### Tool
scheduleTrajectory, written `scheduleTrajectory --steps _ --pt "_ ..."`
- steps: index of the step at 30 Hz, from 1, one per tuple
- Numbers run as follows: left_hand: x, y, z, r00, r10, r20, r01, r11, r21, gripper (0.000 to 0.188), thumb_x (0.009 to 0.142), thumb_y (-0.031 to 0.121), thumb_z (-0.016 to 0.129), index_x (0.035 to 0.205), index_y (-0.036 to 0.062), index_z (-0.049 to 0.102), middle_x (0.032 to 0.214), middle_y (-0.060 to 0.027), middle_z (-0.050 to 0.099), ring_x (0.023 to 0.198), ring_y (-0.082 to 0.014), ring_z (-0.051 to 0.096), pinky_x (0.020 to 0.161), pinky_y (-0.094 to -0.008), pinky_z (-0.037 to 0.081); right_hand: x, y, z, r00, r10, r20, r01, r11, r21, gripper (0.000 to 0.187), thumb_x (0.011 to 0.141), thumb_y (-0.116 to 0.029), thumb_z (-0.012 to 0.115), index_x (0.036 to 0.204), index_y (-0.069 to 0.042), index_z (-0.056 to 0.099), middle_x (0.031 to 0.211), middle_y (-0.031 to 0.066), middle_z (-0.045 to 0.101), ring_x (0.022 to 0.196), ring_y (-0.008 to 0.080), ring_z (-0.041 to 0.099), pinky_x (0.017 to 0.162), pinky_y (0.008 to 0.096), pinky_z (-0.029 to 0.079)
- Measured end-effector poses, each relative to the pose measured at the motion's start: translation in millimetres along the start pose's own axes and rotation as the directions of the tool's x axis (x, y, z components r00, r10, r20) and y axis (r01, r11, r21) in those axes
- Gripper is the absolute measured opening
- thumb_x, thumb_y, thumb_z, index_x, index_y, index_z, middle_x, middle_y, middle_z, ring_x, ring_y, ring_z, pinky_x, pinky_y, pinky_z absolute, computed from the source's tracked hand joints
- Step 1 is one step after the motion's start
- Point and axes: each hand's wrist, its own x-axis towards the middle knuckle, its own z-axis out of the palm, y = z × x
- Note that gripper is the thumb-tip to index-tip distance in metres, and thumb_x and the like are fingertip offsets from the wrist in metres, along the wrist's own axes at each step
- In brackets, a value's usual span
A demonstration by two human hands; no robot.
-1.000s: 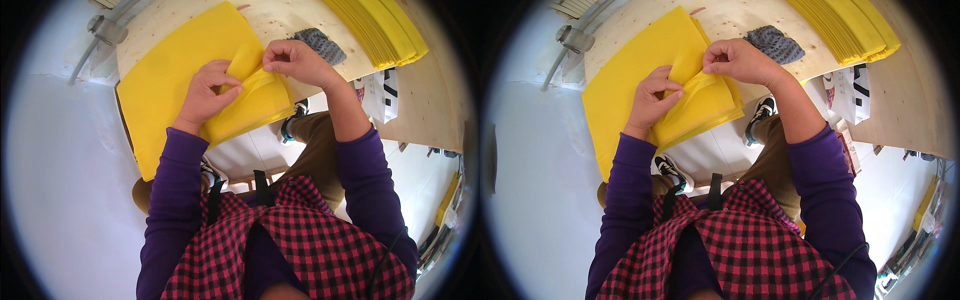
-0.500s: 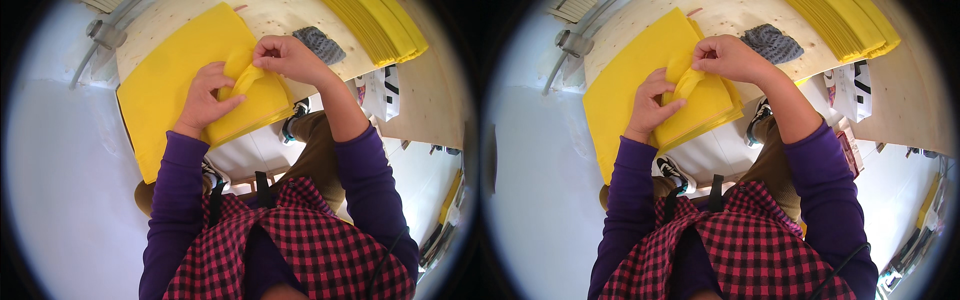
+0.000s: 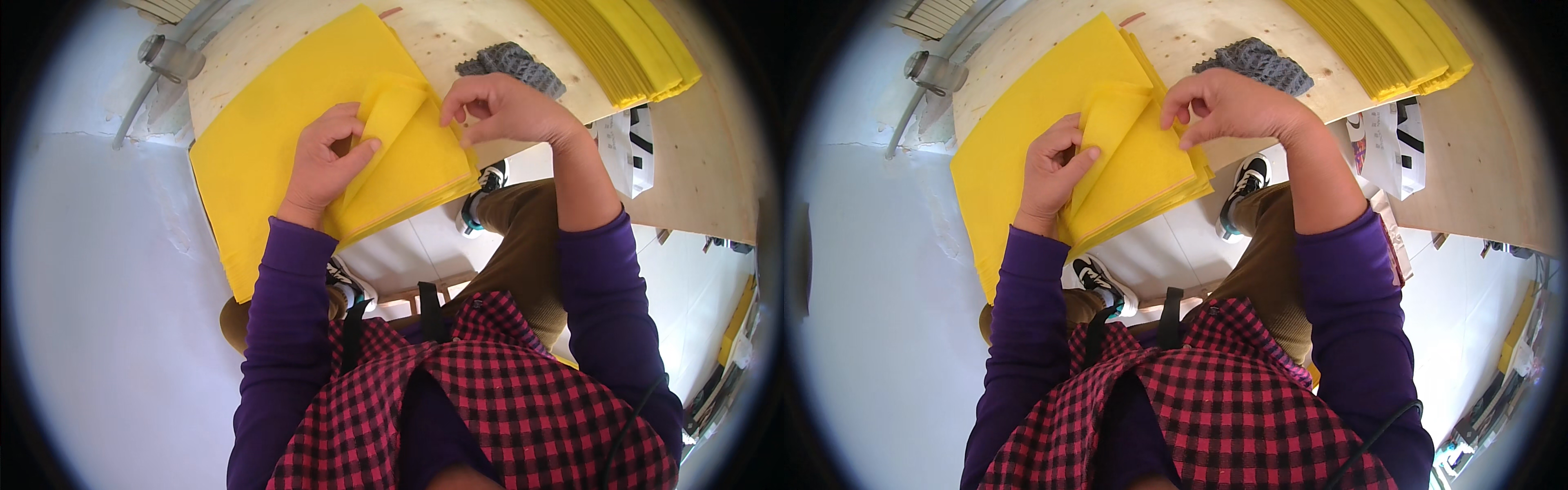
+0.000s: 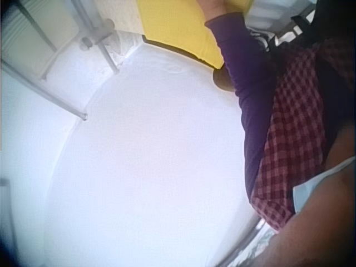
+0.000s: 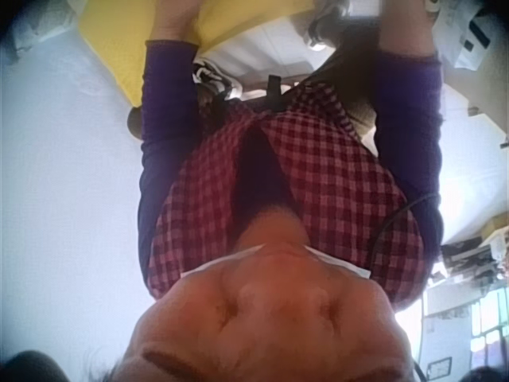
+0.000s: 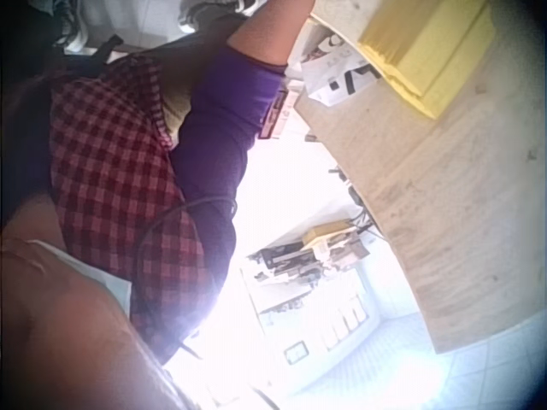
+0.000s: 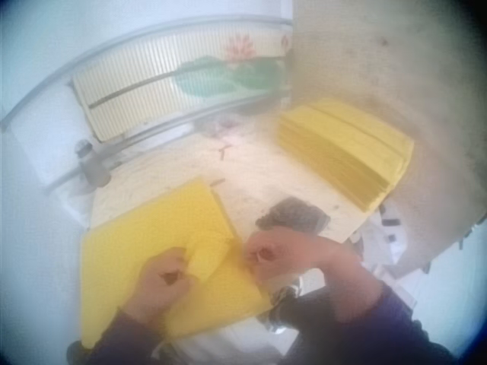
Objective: The person folds multiple yellow fabric sheets on a wooden table, aligning edges and pressing folds flat. They stack the folded pieces and continue folding additional sheets in the same manner.
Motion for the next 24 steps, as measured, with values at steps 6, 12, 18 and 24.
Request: scheduleTrajectory --steps 6,12,18,24 --pt "-0.6 0.0 1.7 0.996 -0.09 -0.019 0.089 0.994 -0.056 0.03 0.079 -0.006 0.064 0.108 -0.0039 0.058 0.116 -0.0104 0.06 0.11 -0.0183 0.055 0.096 -0.0285 0.041 7.1 -1.8 13.1 0.996 0.026 0.091 -0.028 0.999 0.026 0.019 0.071 -0.003 0.076 0.088 -0.004 0.066 0.069 -0.0031 0.052 0.066 0.0081 0.047 0.061 0.0243 0.04" --pt "-0.7 -3.1 7.7 0.989 0.123 -0.078 -0.129 0.989 -0.074 0.047 0.082 -0.01 0.057 0.127 0.0 0.051 0.13 -0.0087 0.056 0.123 -0.0191 0.051 0.105 -0.0296 0.036 9.9 -0.4 18.0 0.996 0.074 0.045 -0.076 0.996 0.037 0.01 0.076 -0.005 0.074 0.08 -0.001 0.066 0.067 -0.0009 0.058 0.065 0.008 0.051 0.061 0.0248 0.043" --pt "0.9 3.7 -3.3 0.989 0.109 0.101 -0.128 0.97 0.209 0.034 0.084 -0.009 0.051 0.11 0.0046 0.069 0.103 -0.0073 0.064 0.095 -0.0162 0.059 0.083 -0.0252 0.044 5.7 15.9 1.0 0.96 -0.078 -0.269 0.077 0.997 -0.014 0.011 0.079 -0.009 0.071 0.084 0.0 0.067 0.072 0.0023 0.063 0.069 0.0093 0.055 0.067 0.0248 0.047" --pt "1.5 1.7 2.4 0.991 0.131 0.038 -0.135 0.976 0.173 0.029 0.083 -0.007 0.051 0.097 0.0057 0.073 0.088 -0.006 0.061 0.081 -0.0165 0.056 0.07 -0.025 0.042 -1.9 61.5 -31.6 0.785 0.06 -0.616 -0.429 0.77 -0.472 0.029 0.08 -0.027 0.072 0.104 -0.013 0.066 0.09 0.0056 0.067 0.087 0.0264 0.064 0.078 0.0387 0.051"
